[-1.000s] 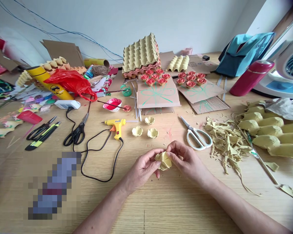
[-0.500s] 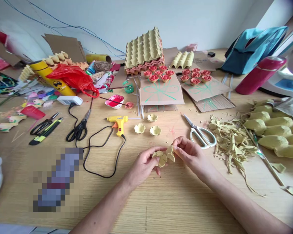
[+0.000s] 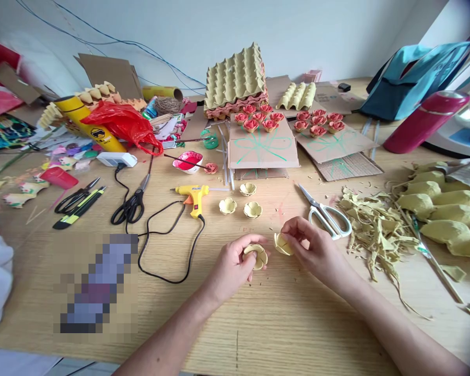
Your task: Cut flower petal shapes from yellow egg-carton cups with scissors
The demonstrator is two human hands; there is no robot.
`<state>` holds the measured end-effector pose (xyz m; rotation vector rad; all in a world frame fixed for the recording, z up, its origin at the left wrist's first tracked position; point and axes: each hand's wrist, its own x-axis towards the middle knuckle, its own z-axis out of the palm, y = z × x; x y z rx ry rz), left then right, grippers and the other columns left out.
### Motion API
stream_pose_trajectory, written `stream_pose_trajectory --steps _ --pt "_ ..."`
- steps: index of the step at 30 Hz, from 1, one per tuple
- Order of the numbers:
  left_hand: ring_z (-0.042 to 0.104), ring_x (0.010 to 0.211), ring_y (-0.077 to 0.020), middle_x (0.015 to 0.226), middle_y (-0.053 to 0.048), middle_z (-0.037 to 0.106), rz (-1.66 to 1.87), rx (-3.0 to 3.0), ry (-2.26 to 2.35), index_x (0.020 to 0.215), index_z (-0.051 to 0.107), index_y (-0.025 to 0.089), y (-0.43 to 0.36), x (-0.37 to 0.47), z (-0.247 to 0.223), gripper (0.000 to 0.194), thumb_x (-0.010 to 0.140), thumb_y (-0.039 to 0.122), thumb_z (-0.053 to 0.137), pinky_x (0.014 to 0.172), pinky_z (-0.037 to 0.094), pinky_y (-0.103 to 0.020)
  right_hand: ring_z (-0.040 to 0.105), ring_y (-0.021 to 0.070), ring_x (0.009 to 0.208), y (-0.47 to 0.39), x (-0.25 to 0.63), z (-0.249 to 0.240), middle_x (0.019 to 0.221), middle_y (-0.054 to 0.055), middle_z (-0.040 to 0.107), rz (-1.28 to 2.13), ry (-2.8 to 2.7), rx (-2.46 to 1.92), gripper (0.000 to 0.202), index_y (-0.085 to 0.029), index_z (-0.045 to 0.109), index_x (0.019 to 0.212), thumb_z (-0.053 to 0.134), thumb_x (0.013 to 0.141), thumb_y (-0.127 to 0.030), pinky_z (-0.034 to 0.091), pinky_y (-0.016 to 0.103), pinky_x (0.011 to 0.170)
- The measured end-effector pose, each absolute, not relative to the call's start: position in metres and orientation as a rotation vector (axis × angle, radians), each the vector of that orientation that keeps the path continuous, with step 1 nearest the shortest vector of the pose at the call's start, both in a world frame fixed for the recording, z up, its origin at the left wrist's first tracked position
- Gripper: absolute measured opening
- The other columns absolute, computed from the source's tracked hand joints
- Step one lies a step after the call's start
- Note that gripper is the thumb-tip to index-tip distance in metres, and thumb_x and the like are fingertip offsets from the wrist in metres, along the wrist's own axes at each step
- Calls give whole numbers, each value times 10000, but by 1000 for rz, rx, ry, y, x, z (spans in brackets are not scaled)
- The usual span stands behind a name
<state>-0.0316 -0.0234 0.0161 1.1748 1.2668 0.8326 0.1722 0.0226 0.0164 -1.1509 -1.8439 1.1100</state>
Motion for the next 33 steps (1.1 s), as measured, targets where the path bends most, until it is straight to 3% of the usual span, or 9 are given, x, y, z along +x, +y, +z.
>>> stream_pose_trajectory --steps 4,8,11,16,33 --pt "683 785 -136 1081 -78 726 846 1191 1175 1142 533 190 -25 -33 22 298 851 129 527 523 441 -189 541 160 661 28 179 17 786 17 622 721 -2106 -1246 109 -206 599 852 542 913 -137 398 295 625" --pt "621 827 -125 1131 -41 691 831 1324 1167 1188 526 215 -27 -33 24 428 793 91 633 723 510 -253 574 213 796 25 177 22 892 55 640 557 -2161 -1207 103 -206 632 871 563 934 -163 414 353 726" --pt "605 809 -135 1094 -18 669 772 1379 1168 1186 541 227 -29 -32 23 456 770 96 676 699 498 -261 589 197 811 16 170 26 903 55 632 648 -2163 -1062 112 -202 634 914 546 983 -196 448 340 730" --pt "625 1099 -197 1188 -24 670 801 1511 1195 1195 533 234 -30 -30 23 471 779 80 691 924 491 -307 591 190 841 5 160 26 913 51 622 806 -2126 -947 72 -200 640 999 577 975 -175 482 339 757" --pt "623 1140 -241 1264 -65 618 671 1651 1198 1234 455 241 -34 -30 27 548 758 79 674 978 526 -373 570 170 734 1 153 25 834 41 599 726 -2205 -978 111 -190 603 863 573 931 -108 473 319 682"
